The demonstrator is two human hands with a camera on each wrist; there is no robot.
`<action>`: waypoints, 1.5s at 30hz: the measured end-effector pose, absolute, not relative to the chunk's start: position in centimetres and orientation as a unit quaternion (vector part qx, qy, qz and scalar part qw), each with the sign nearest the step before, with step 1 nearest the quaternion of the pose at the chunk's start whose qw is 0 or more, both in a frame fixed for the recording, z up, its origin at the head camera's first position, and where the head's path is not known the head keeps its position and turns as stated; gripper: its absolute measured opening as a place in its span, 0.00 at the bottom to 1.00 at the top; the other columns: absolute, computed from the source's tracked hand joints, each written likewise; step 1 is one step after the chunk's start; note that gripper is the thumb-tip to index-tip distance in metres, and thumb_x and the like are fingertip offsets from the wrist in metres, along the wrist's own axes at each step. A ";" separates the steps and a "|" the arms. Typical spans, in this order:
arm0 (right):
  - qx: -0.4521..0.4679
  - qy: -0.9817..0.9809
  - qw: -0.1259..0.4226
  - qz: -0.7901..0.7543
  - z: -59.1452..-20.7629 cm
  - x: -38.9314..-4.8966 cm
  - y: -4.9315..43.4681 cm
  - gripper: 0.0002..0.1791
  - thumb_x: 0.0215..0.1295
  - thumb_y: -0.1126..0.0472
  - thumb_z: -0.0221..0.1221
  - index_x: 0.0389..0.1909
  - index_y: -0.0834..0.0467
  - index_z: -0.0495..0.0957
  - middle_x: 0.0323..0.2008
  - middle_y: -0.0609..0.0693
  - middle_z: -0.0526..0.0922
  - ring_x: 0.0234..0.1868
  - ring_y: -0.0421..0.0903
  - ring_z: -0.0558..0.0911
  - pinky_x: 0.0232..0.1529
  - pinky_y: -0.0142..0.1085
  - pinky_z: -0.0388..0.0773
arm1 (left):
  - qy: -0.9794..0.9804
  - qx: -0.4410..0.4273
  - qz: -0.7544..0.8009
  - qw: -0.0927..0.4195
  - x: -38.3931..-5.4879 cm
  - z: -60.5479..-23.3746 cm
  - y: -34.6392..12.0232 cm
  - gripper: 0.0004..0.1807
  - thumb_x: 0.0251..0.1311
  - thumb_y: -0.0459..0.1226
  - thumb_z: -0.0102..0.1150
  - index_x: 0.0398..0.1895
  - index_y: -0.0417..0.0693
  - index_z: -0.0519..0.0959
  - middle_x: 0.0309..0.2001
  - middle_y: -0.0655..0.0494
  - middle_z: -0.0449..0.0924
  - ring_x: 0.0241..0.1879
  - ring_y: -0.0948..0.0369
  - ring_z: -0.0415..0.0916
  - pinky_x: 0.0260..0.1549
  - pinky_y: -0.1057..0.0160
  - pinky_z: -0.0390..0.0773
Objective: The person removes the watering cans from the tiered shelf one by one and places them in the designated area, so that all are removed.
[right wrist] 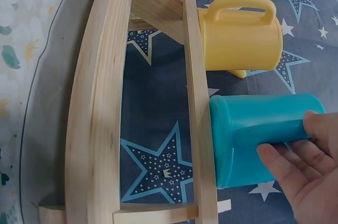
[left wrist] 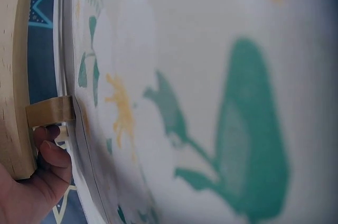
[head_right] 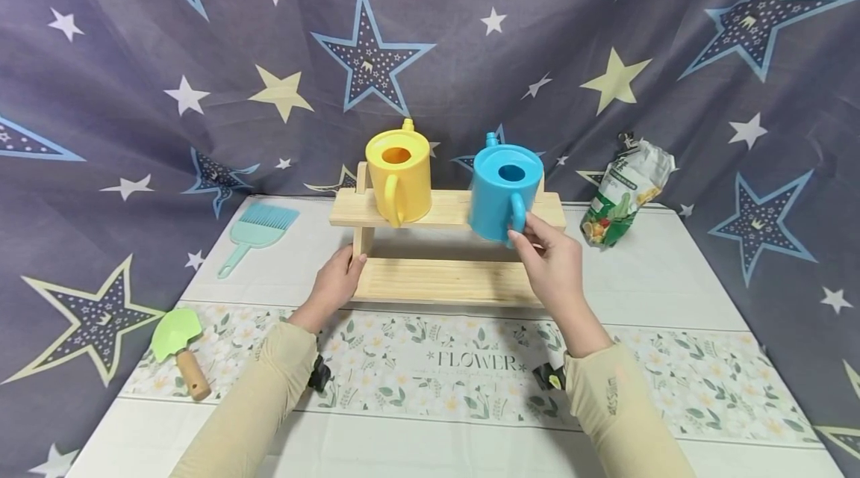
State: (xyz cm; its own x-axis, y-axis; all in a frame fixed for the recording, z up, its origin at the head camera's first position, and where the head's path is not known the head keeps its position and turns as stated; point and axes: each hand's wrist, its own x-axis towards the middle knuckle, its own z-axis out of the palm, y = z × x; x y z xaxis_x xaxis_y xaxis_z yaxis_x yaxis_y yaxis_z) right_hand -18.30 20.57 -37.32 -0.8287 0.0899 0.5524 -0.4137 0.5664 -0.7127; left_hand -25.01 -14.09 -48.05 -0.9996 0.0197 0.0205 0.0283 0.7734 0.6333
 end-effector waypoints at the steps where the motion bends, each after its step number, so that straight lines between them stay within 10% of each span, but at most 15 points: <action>1: 0.097 -0.839 0.279 0.458 -37.3 -18.2 20.7 0.18 0.65 0.63 0.64 0.54 0.63 0.81 0.44 0.58 0.86 0.38 0.22 0.78 0.38 0.17 0.76 | -0.942 -0.013 -0.336 0.006 -25.0 -48.1 -14.1 0.27 0.76 0.48 0.40 0.69 0.42 0.64 0.62 0.42 0.70 0.61 0.44 0.70 0.60 0.44 0.69; 45: 0.025 -0.839 0.316 0.441 -37.6 -12.3 26.1 0.21 0.62 0.68 0.65 0.57 0.59 0.80 0.41 0.60 0.86 0.38 0.22 0.80 0.39 0.15 0.74 | -0.940 -0.015 -0.342 0.006 -25.0 -48.0 -14.0 0.27 0.76 0.47 0.41 0.70 0.41 0.63 0.63 0.41 0.69 0.62 0.43 0.68 0.62 0.43 0.67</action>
State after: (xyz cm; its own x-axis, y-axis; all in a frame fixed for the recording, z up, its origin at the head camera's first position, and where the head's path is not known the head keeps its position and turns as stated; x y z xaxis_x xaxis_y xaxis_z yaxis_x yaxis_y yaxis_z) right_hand -12.32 26.05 -37.63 -0.7986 0.2373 0.5532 -0.3213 0.6091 -0.7251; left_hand -25.05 -13.98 -47.96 -0.9995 0.0233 0.0210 0.0313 0.7657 0.6424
